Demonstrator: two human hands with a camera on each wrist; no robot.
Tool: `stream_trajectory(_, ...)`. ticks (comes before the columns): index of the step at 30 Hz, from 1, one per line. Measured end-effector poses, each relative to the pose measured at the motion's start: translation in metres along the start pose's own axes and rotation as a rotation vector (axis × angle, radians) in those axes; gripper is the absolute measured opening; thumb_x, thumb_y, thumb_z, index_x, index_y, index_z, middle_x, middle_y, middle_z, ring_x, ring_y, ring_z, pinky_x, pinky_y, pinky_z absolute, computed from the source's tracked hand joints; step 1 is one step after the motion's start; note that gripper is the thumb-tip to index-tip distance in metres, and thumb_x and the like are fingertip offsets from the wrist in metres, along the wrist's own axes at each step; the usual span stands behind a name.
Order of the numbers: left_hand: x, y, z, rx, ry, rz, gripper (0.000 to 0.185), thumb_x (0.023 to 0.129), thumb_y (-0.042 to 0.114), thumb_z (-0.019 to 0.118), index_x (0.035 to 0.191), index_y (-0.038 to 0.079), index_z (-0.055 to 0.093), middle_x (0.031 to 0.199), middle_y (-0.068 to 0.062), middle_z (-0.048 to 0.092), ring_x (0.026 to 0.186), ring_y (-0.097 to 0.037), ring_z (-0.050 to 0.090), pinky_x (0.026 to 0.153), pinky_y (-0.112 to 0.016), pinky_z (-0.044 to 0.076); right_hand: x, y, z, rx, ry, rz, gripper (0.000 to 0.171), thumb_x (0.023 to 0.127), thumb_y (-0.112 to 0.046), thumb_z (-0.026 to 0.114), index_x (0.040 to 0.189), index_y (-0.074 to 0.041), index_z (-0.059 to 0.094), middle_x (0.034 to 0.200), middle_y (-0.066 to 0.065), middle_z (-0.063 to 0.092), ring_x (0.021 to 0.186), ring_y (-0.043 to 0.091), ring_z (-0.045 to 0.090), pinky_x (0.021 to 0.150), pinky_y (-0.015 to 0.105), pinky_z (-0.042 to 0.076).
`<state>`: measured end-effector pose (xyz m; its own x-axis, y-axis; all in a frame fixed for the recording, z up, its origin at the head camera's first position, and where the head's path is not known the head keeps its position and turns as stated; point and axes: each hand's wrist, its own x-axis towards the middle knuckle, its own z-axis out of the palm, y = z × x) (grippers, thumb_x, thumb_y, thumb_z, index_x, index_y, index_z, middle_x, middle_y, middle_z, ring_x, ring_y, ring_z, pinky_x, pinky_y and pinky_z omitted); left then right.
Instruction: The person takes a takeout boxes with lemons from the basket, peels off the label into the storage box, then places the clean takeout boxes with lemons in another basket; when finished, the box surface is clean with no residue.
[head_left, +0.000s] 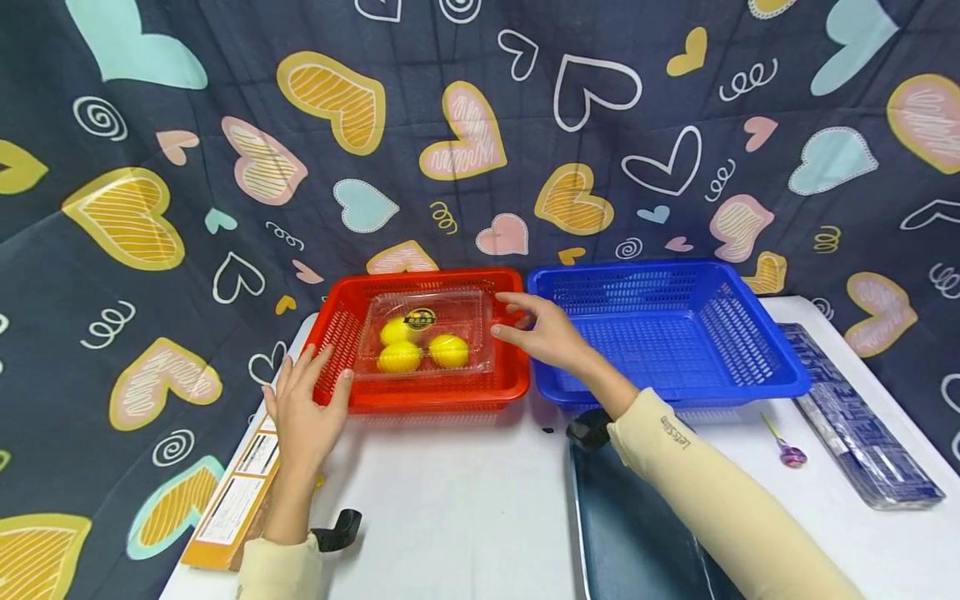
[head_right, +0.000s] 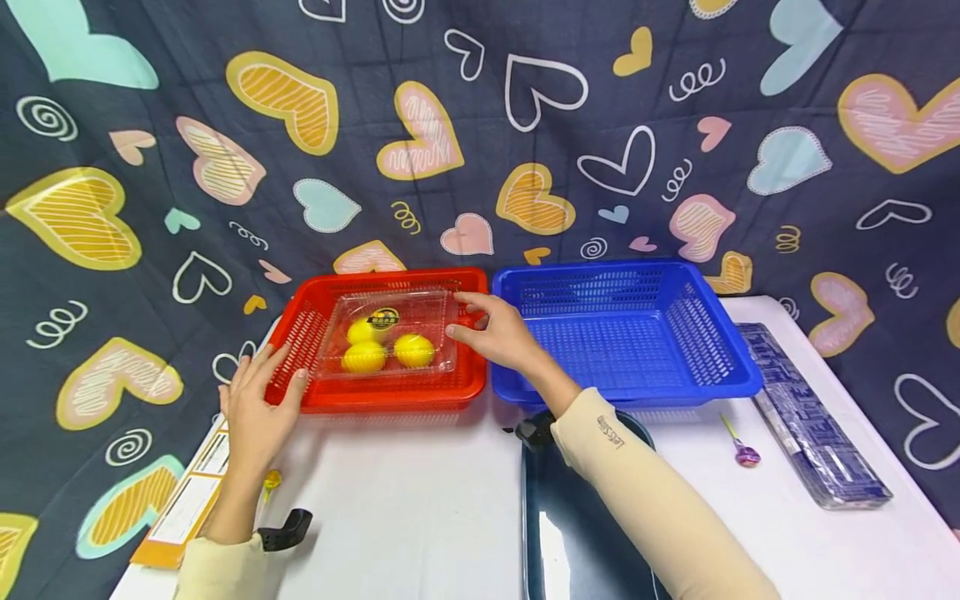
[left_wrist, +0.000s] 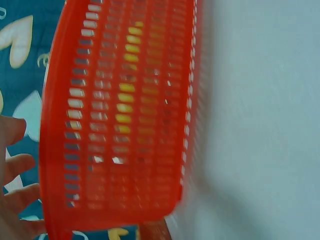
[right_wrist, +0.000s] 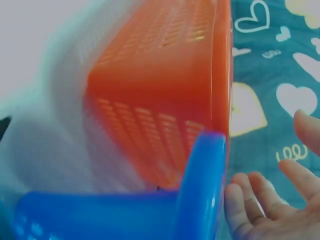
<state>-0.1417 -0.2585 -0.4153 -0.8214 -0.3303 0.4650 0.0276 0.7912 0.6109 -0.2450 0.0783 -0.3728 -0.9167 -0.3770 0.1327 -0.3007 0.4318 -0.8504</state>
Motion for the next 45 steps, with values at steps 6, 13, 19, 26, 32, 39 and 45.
stream_trajectory(6,-0.001,-0.018,0.001,-0.038,0.009,-0.028,0.047,0.093,0.026,0.067,0.139,0.013,0.064,0.154,-0.014,0.052,0.152,-0.041,0.033,0.121,-0.073,0.001,0.008,-0.004,0.011,0.074,-0.013,0.046,0.060,0.093,-0.023,0.075,0.148,-0.014,0.054,0.140,0.020,0.060,0.104,0.032,0.064,0.078,0.036,0.061)
stream_trajectory(13,-0.008,-0.032,0.002,-0.033,-0.010,-0.075,0.047,0.094,0.029,0.068,0.138,0.012,0.064,0.156,-0.013,0.050,0.152,-0.041,0.032,0.122,-0.071,0.008,0.016,-0.005,0.021,0.099,-0.048,0.066,0.062,0.092,-0.019,0.075,0.149,-0.013,0.052,0.146,0.021,0.055,0.114,0.036,0.068,0.089,0.041,0.062)
stream_trajectory(19,-0.011,-0.039,0.003,-0.065,0.025,-0.069,0.045,0.093,0.028,0.072,0.133,0.009,0.067,0.154,-0.012,0.052,0.150,-0.043,0.035,0.121,-0.069,0.020,0.024,-0.005,0.027,0.038,-0.042,0.046,0.060,0.091,-0.016,0.075,0.147,-0.007,0.053,0.144,0.023,0.057,0.115,0.038,0.069,0.094,0.045,0.060)
stream_trajectory(26,-0.012,-0.042,0.002,-0.090,0.078,-0.057,0.041,0.090,0.026,0.075,0.124,0.003,0.072,0.151,-0.014,0.055,0.146,-0.045,0.041,0.122,-0.061,0.025,0.033,-0.010,0.032,-0.075,-0.065,0.058,0.059,0.092,-0.015,0.074,0.147,-0.006,0.053,0.148,0.019,0.056,0.137,0.040,0.053,0.108,0.051,0.050)
stream_trajectory(32,-0.013,-0.042,0.001,-0.062,0.097,-0.078,0.040,0.089,0.031,0.076,0.119,0.004,0.074,0.152,-0.012,0.054,0.144,-0.043,0.042,0.119,-0.065,0.027,0.037,-0.013,0.036,-0.117,-0.082,0.084,0.058,0.093,-0.017,0.073,0.146,-0.005,0.054,0.146,0.020,0.058,0.134,0.039,0.056,0.108,0.050,0.051)
stream_trajectory(39,-0.012,-0.044,-0.001,-0.118,0.099,-0.073,0.037,0.089,0.027,0.077,0.118,0.005,0.074,0.152,-0.012,0.054,0.144,-0.043,0.043,0.121,-0.064,0.026,0.038,-0.014,0.039,-0.084,-0.083,0.110,0.057,0.092,-0.017,0.074,0.146,-0.006,0.055,0.143,0.021,0.059,0.134,0.038,0.056,0.108,0.049,0.052)
stream_trajectory(45,-0.014,-0.048,0.000,-0.156,0.089,-0.092,0.030,0.089,0.026,0.077,0.113,0.007,0.077,0.154,-0.006,0.054,0.143,-0.038,0.044,0.116,-0.065,0.033,0.040,-0.014,0.040,-0.026,-0.081,0.126,0.052,0.092,-0.015,0.074,0.142,-0.009,0.059,0.141,0.020,0.061,0.132,0.037,0.058,0.104,0.048,0.054)
